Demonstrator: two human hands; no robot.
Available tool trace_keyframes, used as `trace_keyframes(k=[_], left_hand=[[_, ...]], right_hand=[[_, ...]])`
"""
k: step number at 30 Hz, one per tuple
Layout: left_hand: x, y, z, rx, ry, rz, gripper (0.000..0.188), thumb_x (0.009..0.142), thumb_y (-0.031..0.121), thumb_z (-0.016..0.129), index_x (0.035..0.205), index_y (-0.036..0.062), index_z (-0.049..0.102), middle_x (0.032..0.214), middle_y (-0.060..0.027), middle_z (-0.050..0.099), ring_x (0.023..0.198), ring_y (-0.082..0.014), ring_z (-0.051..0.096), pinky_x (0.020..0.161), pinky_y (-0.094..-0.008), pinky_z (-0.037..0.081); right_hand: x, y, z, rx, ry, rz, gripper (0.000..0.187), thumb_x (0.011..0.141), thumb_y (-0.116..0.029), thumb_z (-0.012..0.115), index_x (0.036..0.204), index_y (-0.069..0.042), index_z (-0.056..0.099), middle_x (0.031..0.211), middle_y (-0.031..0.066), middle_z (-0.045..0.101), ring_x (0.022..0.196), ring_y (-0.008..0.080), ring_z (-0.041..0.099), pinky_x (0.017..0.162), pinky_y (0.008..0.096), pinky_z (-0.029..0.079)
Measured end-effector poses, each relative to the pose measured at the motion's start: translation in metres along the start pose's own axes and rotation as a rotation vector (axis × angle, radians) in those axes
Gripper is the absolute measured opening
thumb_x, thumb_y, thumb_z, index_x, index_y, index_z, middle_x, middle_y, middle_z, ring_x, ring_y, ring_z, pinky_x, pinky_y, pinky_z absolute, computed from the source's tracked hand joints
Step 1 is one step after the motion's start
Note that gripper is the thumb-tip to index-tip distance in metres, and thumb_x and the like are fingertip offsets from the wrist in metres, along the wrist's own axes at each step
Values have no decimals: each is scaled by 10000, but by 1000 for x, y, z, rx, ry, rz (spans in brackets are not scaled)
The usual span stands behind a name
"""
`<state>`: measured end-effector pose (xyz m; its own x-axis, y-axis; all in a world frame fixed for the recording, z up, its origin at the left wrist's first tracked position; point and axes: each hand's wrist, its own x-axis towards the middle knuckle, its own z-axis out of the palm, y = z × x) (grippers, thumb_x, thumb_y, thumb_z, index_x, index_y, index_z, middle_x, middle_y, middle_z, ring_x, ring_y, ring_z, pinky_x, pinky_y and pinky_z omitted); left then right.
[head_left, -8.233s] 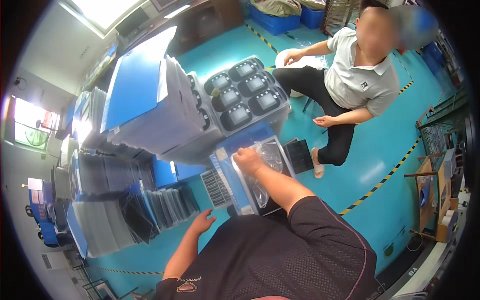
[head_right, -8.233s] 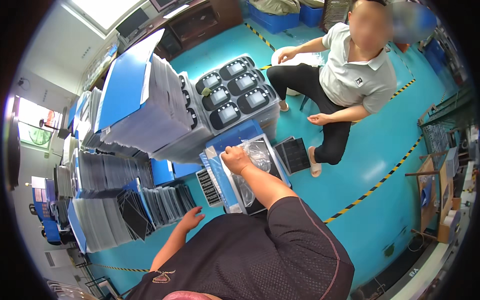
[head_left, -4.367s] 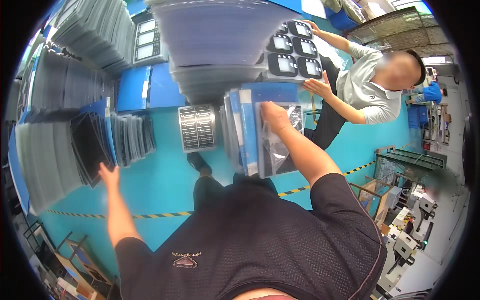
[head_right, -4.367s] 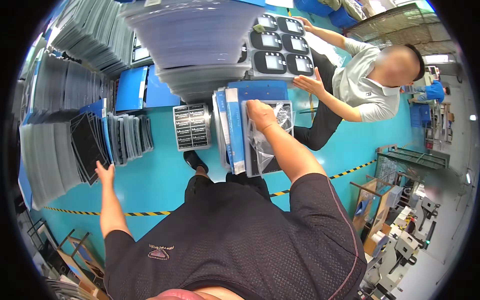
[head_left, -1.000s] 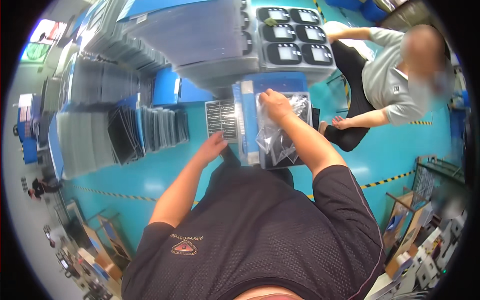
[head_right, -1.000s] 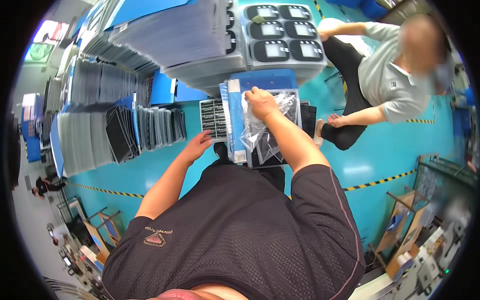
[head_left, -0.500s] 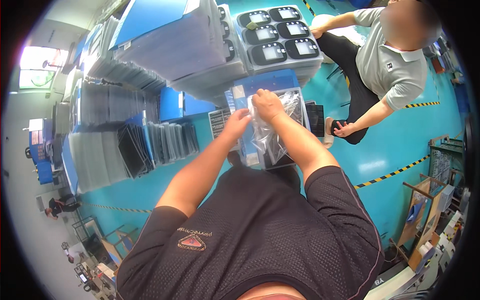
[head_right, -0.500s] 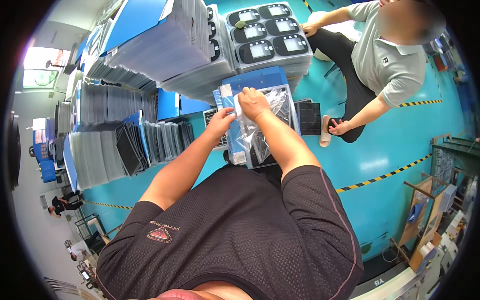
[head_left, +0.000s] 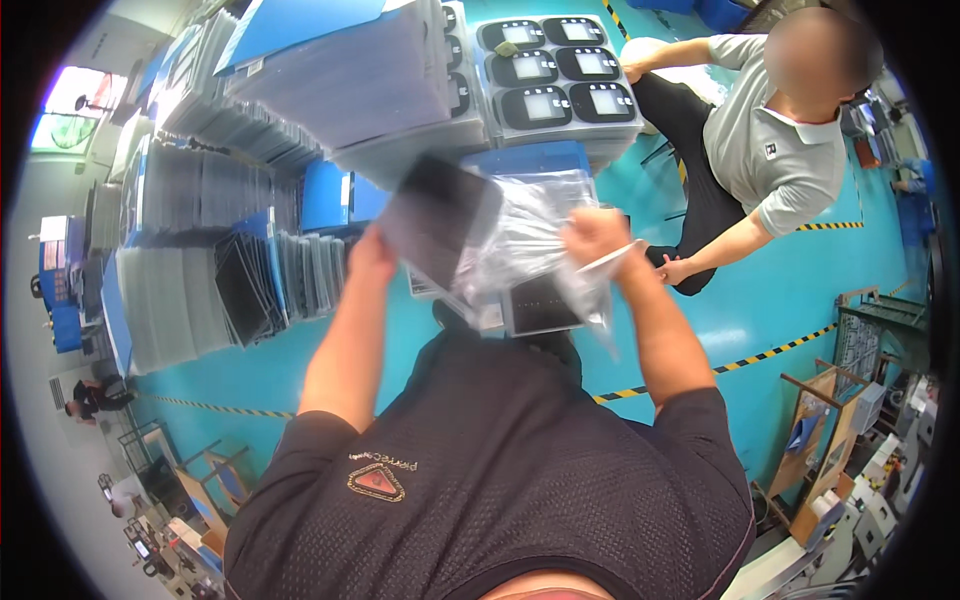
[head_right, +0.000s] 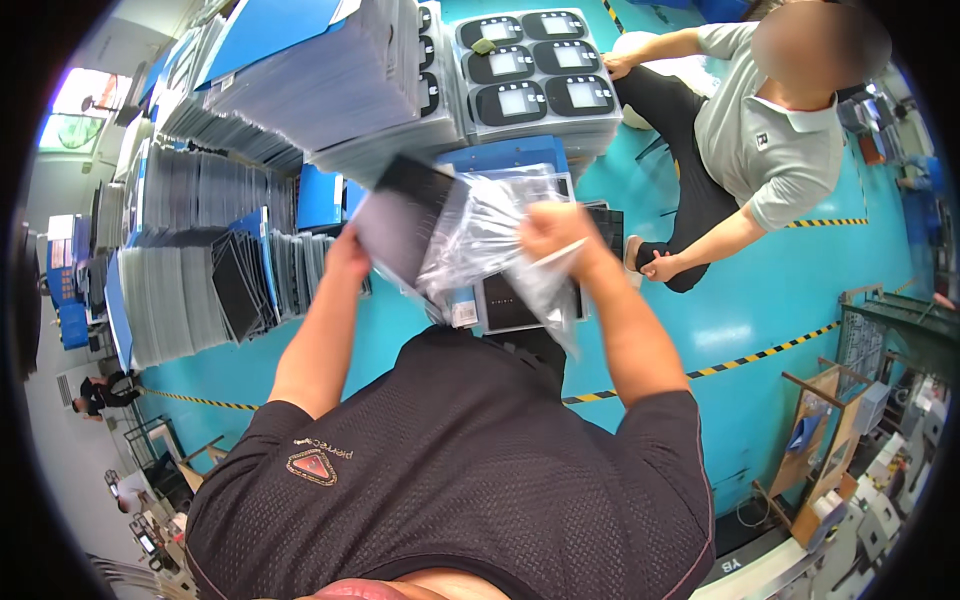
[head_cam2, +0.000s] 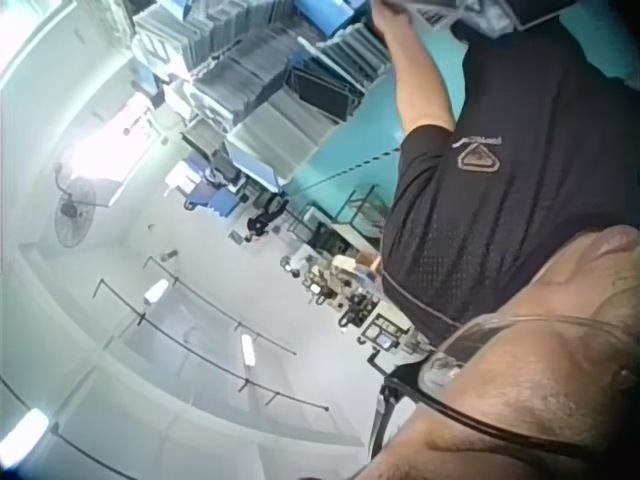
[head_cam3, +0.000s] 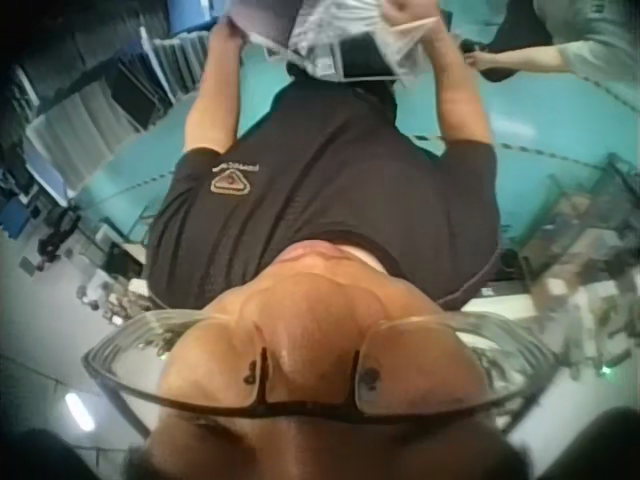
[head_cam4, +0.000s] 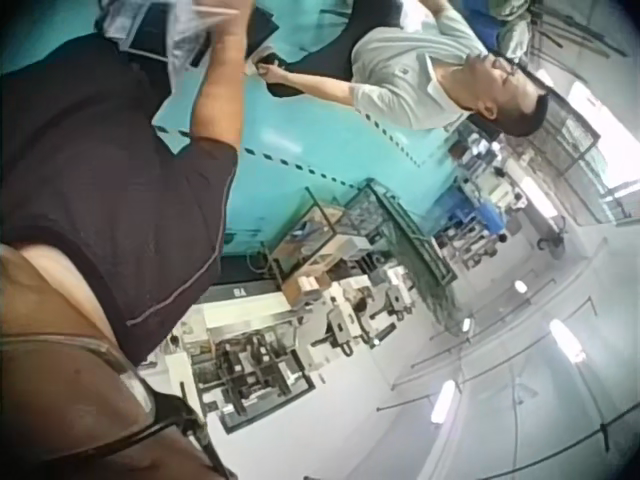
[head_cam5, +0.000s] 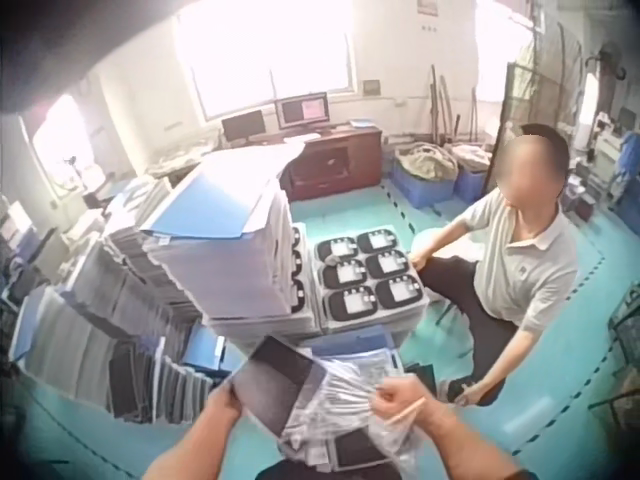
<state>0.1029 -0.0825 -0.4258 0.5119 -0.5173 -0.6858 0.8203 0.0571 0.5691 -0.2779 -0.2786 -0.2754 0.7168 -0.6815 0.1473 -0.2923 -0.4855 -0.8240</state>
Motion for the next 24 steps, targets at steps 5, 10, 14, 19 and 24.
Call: trace_keyframes(k=[5, 10, 14, 19, 24], left_hand=[[-45, 87, -196, -26, 373, 97, 429, 1049, 313, 471, 1345, 9, 535, 1349, -148, 591, 1241, -322, 553, 1114, -483, 378], [-106, 122, -237, 312, 378, 305, 372, 1028, 358, 533, 1234, 56, 599, 1108, -91, 686, 972, -246, 651, 877, -427, 529], [-135, 118, -257, 946, 601, 492, 387, 1002, 389, 551, 992, 21, 670, 898, -58, 667, 798, -161, 589, 707, -351, 479], [-138, 111, -261, 1015, 608, 610, 320, 968, 323, 631, 940, 8, 679, 826, -68, 675, 784, -162, 600, 731, -343, 486], [-129, 167, -278, 770, 633, 626, 264, 963, 286, 648, 967, 23, 666, 849, -48, 675, 783, -135, 592, 725, -305, 490]], right_hand=[[-8, 29, -96, 156, 20, 433, 330, 841, -147, 747, 675, -58, 477, 608, -13, 449, 585, 80, 438, 500, 287, 367], [48, 37, 41, -410, -90, -79, 395, 822, -330, 768, 1114, -106, 626, 926, 181, 614, 861, 349, 648, 741, 442, 531], [74, 26, 129, -510, -190, -73, 505, 846, -321, 736, 1288, -132, 581, 1003, 166, 598, 929, 367, 636, 767, 445, 535], [71, 45, 145, -534, -53, -146, 366, 861, -255, 722, 1189, -101, 676, 903, 139, 607, 830, 336, 635, 704, 436, 523], [62, 54, 153, -557, -14, -239, 342, 866, -220, 720, 1182, -97, 676, 950, 127, 621, 864, 325, 640, 727, 418, 529]])
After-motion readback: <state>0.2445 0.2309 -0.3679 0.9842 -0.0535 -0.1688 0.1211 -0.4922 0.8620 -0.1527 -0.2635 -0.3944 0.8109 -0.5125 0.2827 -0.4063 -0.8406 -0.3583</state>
